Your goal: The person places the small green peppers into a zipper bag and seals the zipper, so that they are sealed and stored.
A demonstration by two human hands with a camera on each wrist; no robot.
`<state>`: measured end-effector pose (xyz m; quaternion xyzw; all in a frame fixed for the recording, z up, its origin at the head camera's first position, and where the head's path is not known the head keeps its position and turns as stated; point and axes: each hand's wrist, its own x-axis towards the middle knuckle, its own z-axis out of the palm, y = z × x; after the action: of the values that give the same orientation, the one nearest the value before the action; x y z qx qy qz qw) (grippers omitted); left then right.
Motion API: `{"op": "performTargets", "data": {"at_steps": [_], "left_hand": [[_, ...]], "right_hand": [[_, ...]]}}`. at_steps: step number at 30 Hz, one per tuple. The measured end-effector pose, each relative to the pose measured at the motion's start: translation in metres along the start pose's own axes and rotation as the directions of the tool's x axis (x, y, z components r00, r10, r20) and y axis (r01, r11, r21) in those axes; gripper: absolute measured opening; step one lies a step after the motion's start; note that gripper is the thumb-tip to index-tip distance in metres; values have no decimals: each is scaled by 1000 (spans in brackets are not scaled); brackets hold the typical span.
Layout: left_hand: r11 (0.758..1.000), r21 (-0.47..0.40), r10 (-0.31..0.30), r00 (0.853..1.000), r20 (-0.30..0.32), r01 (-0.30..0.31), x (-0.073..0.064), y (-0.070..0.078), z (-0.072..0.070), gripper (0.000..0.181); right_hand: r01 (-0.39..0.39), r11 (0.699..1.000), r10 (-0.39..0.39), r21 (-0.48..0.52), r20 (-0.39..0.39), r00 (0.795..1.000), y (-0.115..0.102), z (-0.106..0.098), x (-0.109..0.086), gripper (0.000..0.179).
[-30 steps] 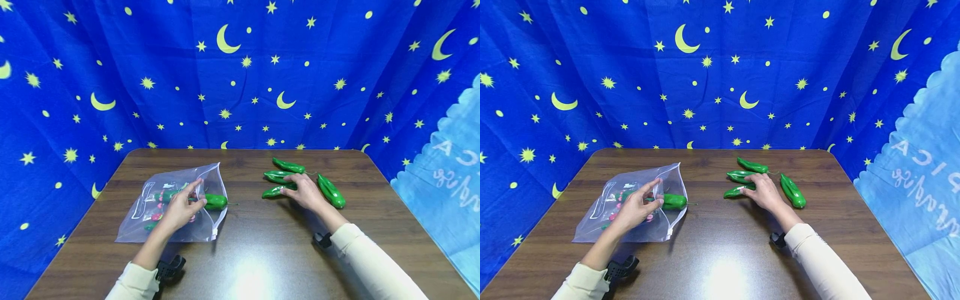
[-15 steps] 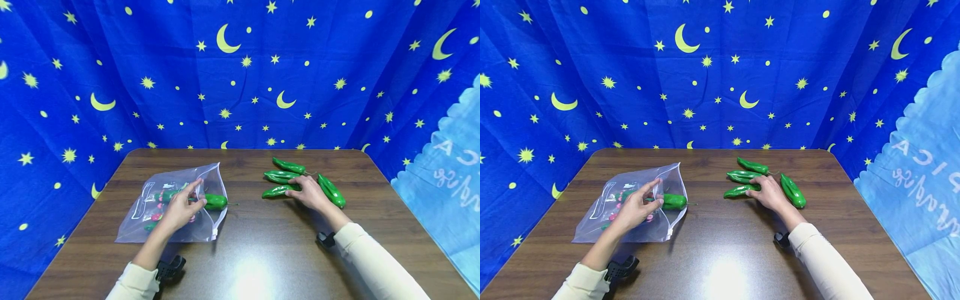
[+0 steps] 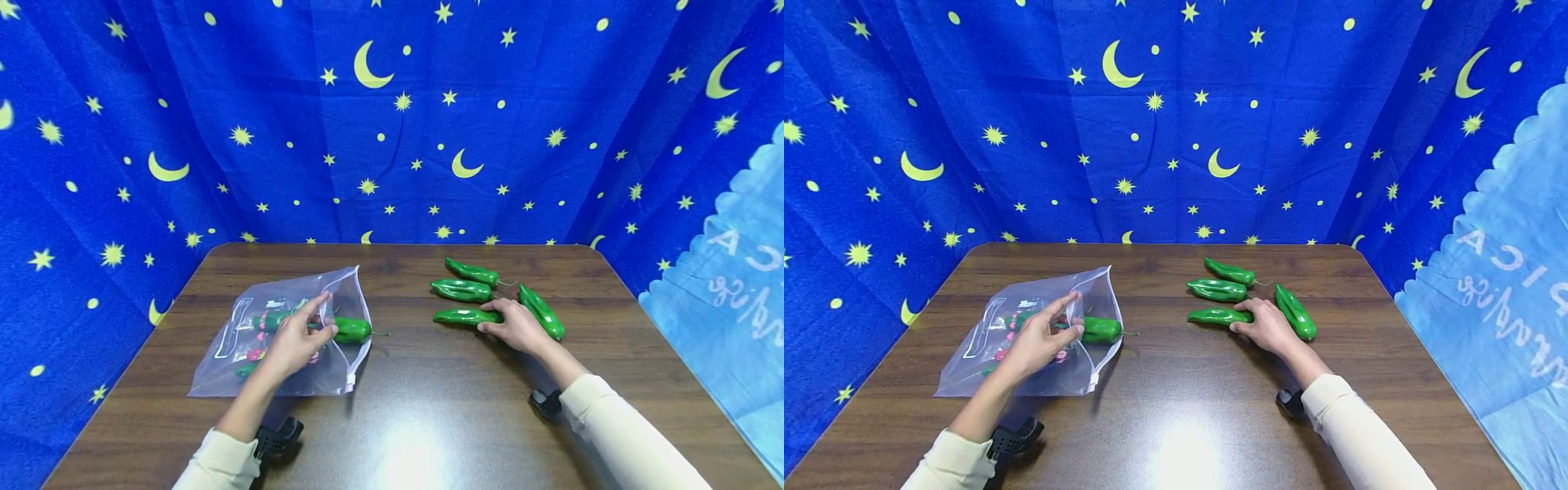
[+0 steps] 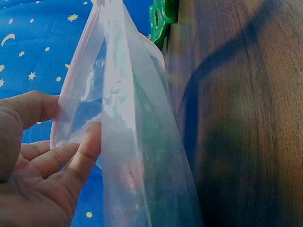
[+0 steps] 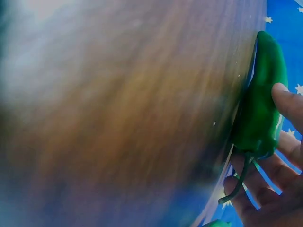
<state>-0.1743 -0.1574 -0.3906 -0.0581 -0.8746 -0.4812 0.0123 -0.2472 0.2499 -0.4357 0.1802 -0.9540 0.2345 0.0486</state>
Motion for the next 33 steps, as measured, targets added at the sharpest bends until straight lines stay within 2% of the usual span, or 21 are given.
{"op": "performTargets", "data": {"at_steps": [12,19,22,28,33], "left_hand": [[1000,-13,-11,1000,-1,11,-1,-2,1,65],[1000,-14,-12,1000,0,12,-1,-1,1,65],[1000,-15,-12,1000,1,12,-1,-1,1,65],[1000,-15,-11,1000,3,11,-1,0,0,65],[1000,-20,-10,1000,6,11,-1,0,0,66]], "right_hand": [[36,999,-37,31,44,998,7,-2,-10,49],[-29,990,26,135,29,999,6,-3,-12,48],[-43,983,41,178,15,999,2,-5,-13,49],[12,977,-7,213,-23,1000,-13,-7,-13,45],[37,964,-34,264,-15,999,-28,-4,-12,42]]}}
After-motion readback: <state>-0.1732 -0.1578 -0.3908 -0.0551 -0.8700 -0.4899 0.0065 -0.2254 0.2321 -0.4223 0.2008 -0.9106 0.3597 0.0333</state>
